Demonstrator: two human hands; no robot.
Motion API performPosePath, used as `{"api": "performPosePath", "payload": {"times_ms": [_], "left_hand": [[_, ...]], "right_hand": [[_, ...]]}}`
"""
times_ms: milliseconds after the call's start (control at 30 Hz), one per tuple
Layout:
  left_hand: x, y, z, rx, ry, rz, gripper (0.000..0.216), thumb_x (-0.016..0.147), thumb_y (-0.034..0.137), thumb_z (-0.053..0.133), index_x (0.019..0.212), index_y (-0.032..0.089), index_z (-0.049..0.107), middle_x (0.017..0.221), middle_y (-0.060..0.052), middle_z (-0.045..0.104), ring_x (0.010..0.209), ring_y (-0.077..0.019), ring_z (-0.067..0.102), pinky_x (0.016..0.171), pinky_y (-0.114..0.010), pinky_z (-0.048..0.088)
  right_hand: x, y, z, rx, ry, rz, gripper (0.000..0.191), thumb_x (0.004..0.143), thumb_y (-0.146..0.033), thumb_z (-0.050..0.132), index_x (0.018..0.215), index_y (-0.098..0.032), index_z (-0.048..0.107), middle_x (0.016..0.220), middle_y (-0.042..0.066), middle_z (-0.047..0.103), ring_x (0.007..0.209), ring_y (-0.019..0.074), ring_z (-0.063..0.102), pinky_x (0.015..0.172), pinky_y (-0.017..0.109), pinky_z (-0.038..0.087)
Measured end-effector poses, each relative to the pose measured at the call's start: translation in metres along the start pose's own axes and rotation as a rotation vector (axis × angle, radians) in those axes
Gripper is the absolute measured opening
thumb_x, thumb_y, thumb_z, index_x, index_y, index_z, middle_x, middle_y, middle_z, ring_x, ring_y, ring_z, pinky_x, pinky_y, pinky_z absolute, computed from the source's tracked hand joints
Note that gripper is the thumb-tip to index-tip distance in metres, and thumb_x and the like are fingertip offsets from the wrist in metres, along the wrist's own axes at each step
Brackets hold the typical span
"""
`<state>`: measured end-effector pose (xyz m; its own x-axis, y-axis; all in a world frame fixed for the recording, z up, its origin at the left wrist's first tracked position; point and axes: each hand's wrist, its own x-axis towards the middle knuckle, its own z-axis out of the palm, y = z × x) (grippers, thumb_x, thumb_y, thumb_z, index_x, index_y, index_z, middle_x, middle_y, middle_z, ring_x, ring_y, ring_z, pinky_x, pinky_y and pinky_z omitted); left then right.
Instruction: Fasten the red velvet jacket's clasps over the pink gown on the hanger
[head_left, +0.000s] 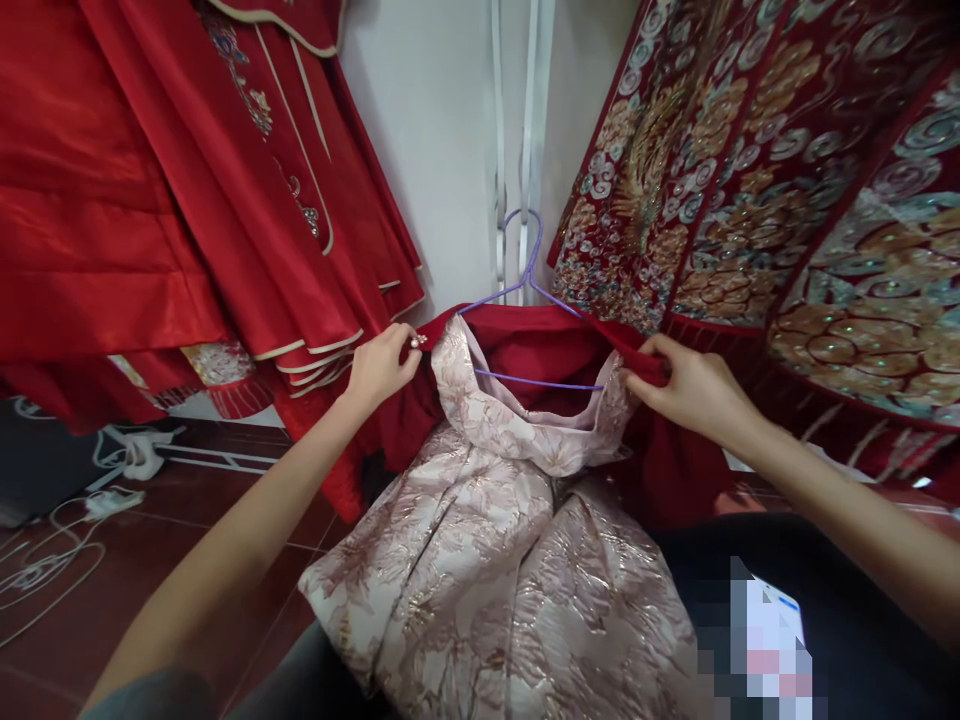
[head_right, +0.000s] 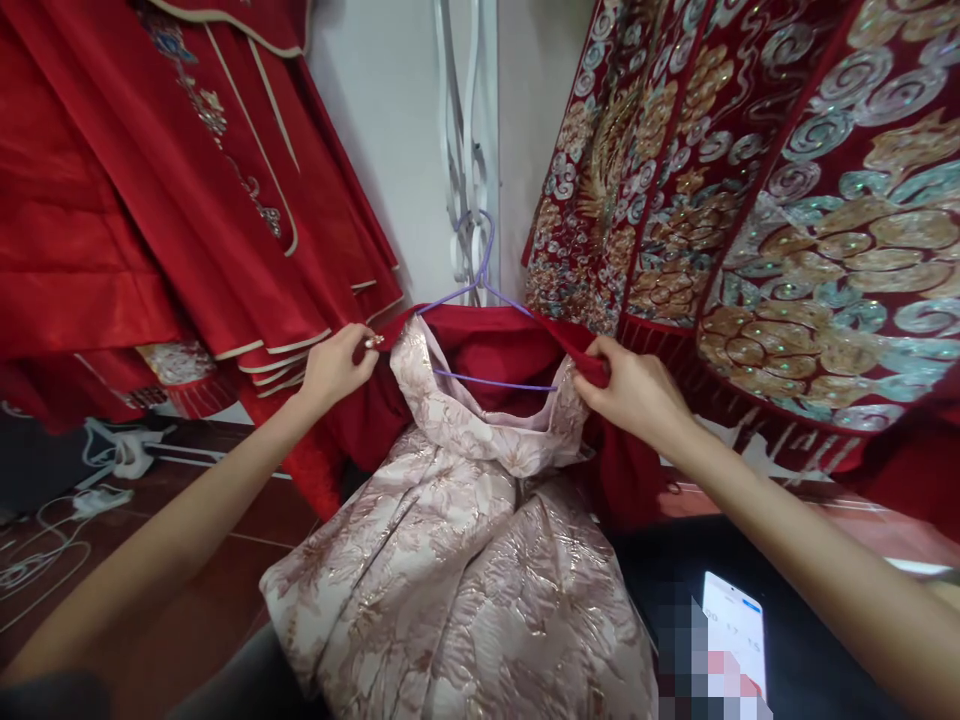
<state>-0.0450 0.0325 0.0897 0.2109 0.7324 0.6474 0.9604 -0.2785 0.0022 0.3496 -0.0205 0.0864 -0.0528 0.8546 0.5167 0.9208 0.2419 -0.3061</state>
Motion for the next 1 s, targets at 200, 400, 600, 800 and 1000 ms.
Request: {"api": "performPosePath", "payload": {"times_ms": [200,400,600,800,1000], "left_hand": [[0.021,0.003,0.005,-0.037,-0.036,0.065,0.023,0.089,0.035,0.045,0.093,0.017,0.057,0.094,-0.01,0.062,0.089,-0.0242,0.059,0.078,-0.033,0.044],[0.033,0.048,0.017,-0.313,0.09,-0.055,0.018,0.089,0.031,0.043,0.084,0.017,0.054,0.081,-0.006,0.061,0.076,-0.0196,0.057,0.073,-0.031,0.043],[0.031,0.098,0.006,-0.557,-0.223,0.254,0.021,0.089,0.027,0.04,0.075,0.017,0.054,0.073,-0.003,0.061,0.066,-0.0154,0.055,0.068,-0.027,0.043],[-0.004,0.088,0.013,-0.522,-0.192,0.126,0.014,0.074,0.017,0.059,0.086,0.018,0.053,0.08,-0.003,0.062,0.073,-0.0166,0.06,0.069,-0.028,0.047],[-0.034,0.099,0.022,-0.964,-0.057,-0.13,0.023,0.075,0.017,0.065,0.093,0.02,0.05,0.082,0.0,0.067,0.076,-0.012,0.066,0.066,-0.021,0.051]], "right_hand": [[0.01,0.004,0.021,0.125,0.036,0.012,0.029,0.084,-0.05,0.051,0.073,-0.024,0.044,0.051,-0.005,0.046,0.044,0.0132,0.043,0.051,0.026,0.031],[0.029,-0.044,0.055,0.364,0.127,-0.032,0.026,0.085,-0.043,0.051,0.073,-0.023,0.04,0.057,-0.004,0.046,0.049,0.0128,0.041,0.053,0.026,0.034],[0.025,-0.11,0.092,0.836,-0.098,-0.267,0.015,0.082,-0.032,0.053,0.092,-0.022,0.049,0.086,0.003,0.063,0.074,0.018,0.061,0.07,0.032,0.052],[0.01,-0.093,0.088,0.983,-0.026,-0.182,0.036,0.069,-0.033,0.073,0.087,-0.024,0.042,0.081,-0.001,0.058,0.075,0.0157,0.062,0.071,0.03,0.055],[0.01,-0.084,0.081,1.085,0.003,-0.156,0.031,0.075,-0.036,0.071,0.096,-0.023,0.052,0.091,0.002,0.061,0.087,0.0156,0.063,0.081,0.032,0.055]]}}
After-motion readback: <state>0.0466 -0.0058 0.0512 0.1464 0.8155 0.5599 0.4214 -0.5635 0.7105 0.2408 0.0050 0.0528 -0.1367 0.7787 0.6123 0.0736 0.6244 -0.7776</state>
